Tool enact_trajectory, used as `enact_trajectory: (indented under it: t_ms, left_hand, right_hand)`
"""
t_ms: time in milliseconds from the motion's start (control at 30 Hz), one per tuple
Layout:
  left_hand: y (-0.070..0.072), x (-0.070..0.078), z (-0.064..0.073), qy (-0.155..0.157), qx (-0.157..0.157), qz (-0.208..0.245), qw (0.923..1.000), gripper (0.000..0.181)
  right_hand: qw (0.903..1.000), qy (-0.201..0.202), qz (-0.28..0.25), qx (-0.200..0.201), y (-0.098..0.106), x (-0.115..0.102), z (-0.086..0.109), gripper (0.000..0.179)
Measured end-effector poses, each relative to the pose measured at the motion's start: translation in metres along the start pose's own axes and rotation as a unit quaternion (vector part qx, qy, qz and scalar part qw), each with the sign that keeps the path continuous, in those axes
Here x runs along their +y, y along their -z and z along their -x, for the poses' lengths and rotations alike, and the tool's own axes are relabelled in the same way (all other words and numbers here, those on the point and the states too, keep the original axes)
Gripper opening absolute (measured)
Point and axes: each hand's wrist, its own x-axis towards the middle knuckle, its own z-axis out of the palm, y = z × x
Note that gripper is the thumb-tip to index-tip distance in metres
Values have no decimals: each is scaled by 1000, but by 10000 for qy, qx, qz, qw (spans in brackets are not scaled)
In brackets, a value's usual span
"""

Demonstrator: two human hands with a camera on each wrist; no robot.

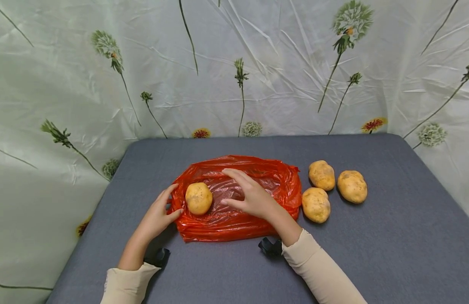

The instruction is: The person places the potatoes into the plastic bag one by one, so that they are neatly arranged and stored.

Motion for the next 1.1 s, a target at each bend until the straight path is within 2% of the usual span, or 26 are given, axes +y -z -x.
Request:
enact_trajectory:
  t_ms: [333,533,1100]
  left_hand:
    - [0,1,0,-52,80,-69,9999,69]
    - [0,1,0,-27,60,-82,9999,70]
    - [0,1,1,-36,93,-79,9999,70]
  right_hand:
    - [9980,319,157,516,27,11,25,71]
    - [9979,109,333,550,46,15,44,69]
    - [9893,81,930,1121,84,44,104,66]
